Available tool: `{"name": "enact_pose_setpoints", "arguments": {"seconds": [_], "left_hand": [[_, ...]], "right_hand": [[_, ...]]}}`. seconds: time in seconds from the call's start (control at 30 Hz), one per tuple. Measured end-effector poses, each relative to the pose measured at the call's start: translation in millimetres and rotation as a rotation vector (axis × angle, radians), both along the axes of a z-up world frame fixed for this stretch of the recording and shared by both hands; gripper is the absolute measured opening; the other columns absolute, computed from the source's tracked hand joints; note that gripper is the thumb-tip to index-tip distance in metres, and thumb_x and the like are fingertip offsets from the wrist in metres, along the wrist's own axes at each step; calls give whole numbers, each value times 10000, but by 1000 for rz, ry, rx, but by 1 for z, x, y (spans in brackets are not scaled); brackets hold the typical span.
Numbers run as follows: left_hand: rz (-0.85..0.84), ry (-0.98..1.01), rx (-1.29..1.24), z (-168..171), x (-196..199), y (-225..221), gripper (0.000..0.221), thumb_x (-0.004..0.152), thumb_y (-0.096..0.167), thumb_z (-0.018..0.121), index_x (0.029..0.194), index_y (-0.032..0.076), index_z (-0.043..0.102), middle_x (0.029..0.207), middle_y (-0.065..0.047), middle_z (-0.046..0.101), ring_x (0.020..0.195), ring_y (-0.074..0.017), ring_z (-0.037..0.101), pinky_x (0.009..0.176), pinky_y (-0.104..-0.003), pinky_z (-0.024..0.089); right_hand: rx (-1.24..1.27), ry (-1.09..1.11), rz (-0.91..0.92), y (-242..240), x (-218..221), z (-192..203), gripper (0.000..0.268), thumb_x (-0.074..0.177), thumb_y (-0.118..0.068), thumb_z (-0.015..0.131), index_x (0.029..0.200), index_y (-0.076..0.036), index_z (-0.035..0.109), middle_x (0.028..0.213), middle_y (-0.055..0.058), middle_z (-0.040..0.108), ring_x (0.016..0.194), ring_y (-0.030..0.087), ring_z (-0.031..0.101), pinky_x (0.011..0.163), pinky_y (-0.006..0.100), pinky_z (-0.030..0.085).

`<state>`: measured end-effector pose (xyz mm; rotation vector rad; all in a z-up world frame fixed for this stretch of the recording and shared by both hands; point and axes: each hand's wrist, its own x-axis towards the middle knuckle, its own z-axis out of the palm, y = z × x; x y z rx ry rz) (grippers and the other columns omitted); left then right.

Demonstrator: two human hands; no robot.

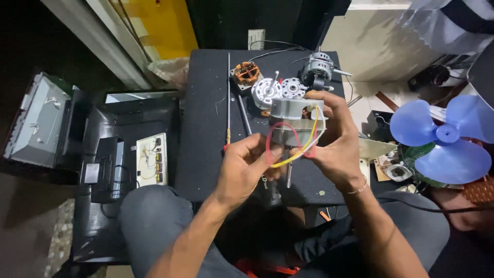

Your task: Repairing and inspecting electric fan motors using a screwdriver

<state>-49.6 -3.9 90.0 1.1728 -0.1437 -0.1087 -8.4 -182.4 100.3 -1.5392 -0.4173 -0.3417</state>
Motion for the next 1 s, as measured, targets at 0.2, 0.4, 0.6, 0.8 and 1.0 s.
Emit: {"name": "enact_pose_setpoints", "arguments": {"seconds": [0.2, 0.4, 0.6, 0.8, 1.0], "left_hand": [[241, -120, 431, -1, 6, 3, 197, 921, 247, 776, 814, 88, 731, 598, -83, 736, 504, -112, 681, 473, -211, 527], [308, -115, 531, 1, -4, -10, 306, 899, 264, 801, 1119, 64, 726, 701, -92, 730, 569, -132, 680, 470, -237, 556], [357, -177, 643, 10, -12, -20, 319, 910, 272, 789, 1110, 60, 659, 768, -125, 771, 624, -189, 705, 508, -302, 565], [403, -407, 688, 10, -24, -23, 397, 794, 78, 857, 1149, 84, 678, 853, -94, 778, 805, -259, 762, 696, -361, 594], [333, -529, 662, 12, -41, -20, 376, 901, 111, 802, 1208, 43, 596, 1027, -85, 705, 878, -156, 720, 799, -264, 597]], "right_hand": [[331, 275, 142, -2, -5, -28, 905, 746, -496, 847, 1439, -69, 452, 1199, 128, 608, 1037, 205, 639, 919, 364, 639], [631, 417, 322, -3, -3, -33, 595, 936, -341, 656, 1423, -56, 467, 1249, 176, 652, 1086, 286, 699, 968, 476, 616], [681, 451, 487, -7, 0, -44, 690, 914, -304, 593, 1511, -46, 365, 1378, 206, 603, 1188, 300, 648, 977, 471, 578], [726, 307, 676, -8, -5, -13, 750, 822, -487, 783, 1357, -103, 423, 1504, 297, 490, 1316, 382, 588, 1039, 516, 555], [610, 251, 761, -23, -16, 14, 592, 870, -434, 884, 1227, -107, 544, 1456, 306, 544, 1087, 275, 643, 898, 386, 564]]}}
